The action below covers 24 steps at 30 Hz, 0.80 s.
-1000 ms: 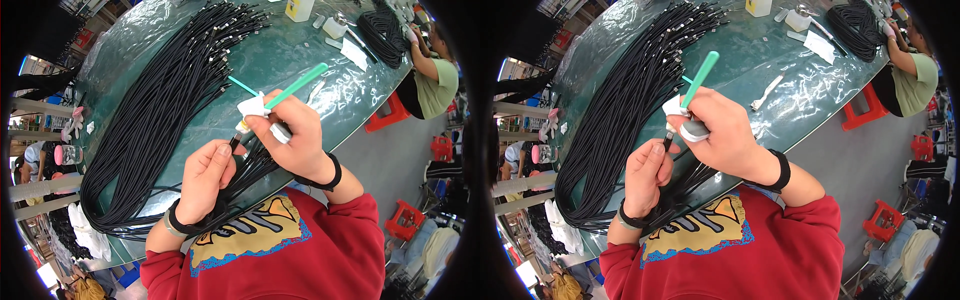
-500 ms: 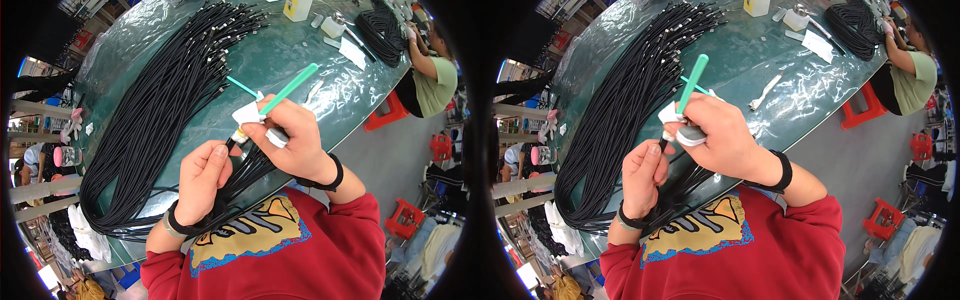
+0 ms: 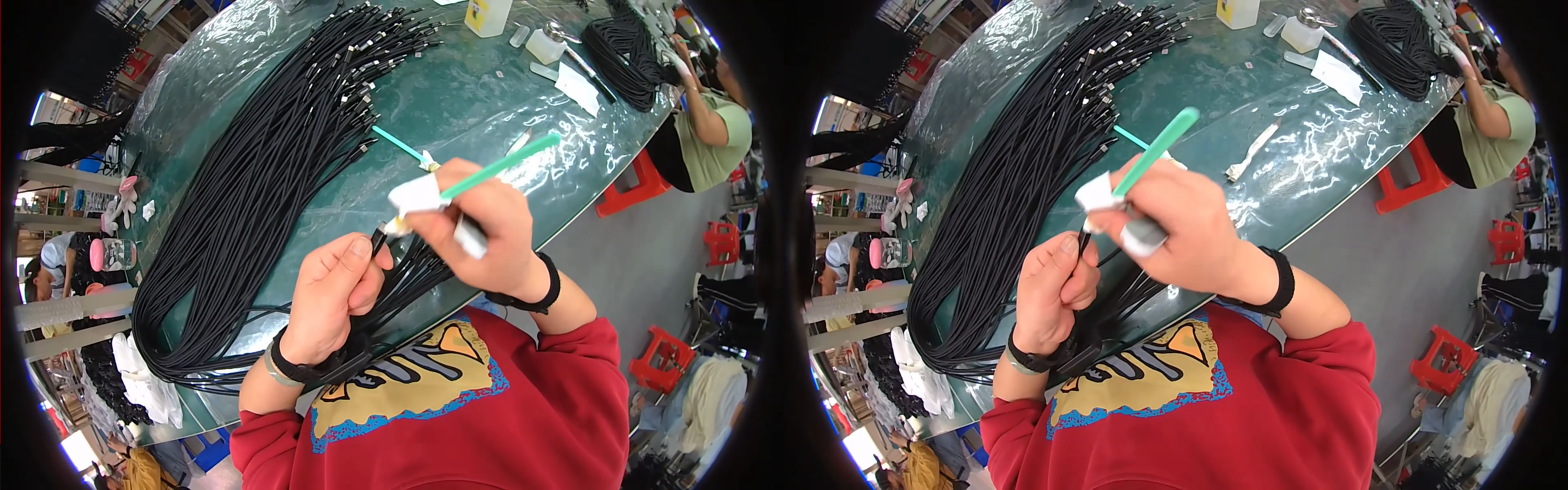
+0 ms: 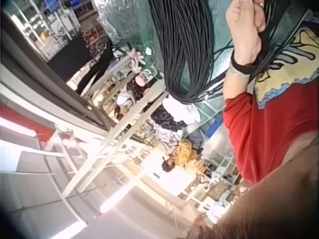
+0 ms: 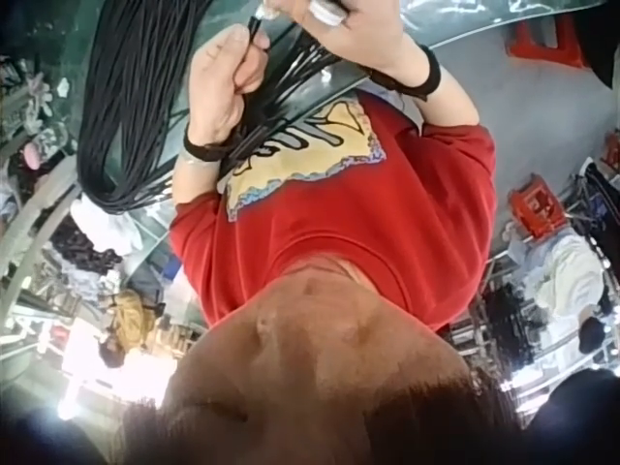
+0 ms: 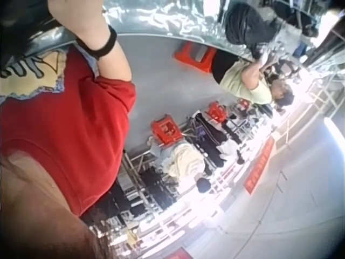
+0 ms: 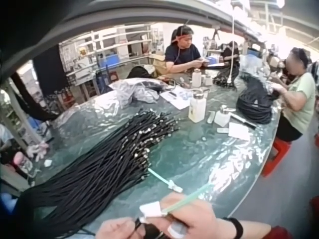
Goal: The person picks up a bundle of cables and uses a file to scrape the metal connectors one by one. They then use a green tool with a cloth-wrapped end to wipe the connectors before setting the cables down.
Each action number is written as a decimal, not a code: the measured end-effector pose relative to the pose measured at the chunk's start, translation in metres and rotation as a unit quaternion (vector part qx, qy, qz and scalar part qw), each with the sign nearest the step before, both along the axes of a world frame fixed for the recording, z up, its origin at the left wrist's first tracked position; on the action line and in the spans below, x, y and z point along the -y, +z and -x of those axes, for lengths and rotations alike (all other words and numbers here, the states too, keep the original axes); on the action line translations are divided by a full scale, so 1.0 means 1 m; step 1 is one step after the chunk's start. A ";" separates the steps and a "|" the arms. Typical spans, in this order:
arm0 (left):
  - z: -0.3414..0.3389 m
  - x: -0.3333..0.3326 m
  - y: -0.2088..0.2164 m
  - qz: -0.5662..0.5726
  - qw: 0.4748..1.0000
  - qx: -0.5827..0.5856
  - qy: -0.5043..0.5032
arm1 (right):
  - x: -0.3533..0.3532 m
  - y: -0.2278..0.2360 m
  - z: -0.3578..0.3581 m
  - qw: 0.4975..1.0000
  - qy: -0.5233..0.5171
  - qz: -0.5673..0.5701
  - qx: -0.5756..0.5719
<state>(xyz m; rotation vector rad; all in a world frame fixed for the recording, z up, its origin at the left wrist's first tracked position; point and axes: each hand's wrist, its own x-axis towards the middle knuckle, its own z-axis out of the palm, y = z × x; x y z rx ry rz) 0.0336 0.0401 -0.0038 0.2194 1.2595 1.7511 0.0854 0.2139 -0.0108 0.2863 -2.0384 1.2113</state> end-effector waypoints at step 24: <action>-0.003 -0.006 0.000 0.008 0.996 -0.086 0.038 | -0.045 -0.011 0.018 0.940 -0.094 -0.009 0.327</action>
